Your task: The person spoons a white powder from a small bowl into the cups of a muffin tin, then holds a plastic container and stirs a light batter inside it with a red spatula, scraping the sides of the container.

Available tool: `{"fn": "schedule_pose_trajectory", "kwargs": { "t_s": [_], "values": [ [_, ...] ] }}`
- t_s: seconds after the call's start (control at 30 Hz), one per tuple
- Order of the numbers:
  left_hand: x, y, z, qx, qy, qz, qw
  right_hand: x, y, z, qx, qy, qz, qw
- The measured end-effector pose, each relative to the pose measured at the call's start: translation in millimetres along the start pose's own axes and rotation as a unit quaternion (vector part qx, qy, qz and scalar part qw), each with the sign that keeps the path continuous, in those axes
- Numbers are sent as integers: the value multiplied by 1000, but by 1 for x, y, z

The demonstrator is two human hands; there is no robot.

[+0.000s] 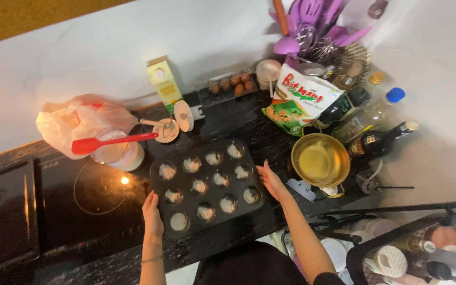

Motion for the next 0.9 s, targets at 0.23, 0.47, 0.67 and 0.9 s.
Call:
{"fn": "schedule_pose_trajectory", "kwargs": {
  "t_s": [0.23, 0.47, 0.67, 0.9],
  "values": [
    [16, -29, 11, -22, 15, 35, 999, 13, 60, 90, 101, 125, 76, 984],
    [19, -17, 8, -30, 20, 31, 999, 66, 70, 161, 181, 368, 119, 904],
    [8, -31, 18, -2, 27, 40, 999, 69, 72, 180, -34, 366, 80, 927],
    [6, -33, 10, 21, 29, 30, 999, 4, 20, 55, 60, 97, 38, 993]
  ]
}}
Point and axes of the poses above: each hand's wrist, its own x-axis away from the middle knuckle, its own z-axis out of the back of the hand, y = z × x, the point moved 8 cm from there along -x, towards the middle knuckle, and after that the axes turned 3 degrees about -z, right-handed, at the moved point
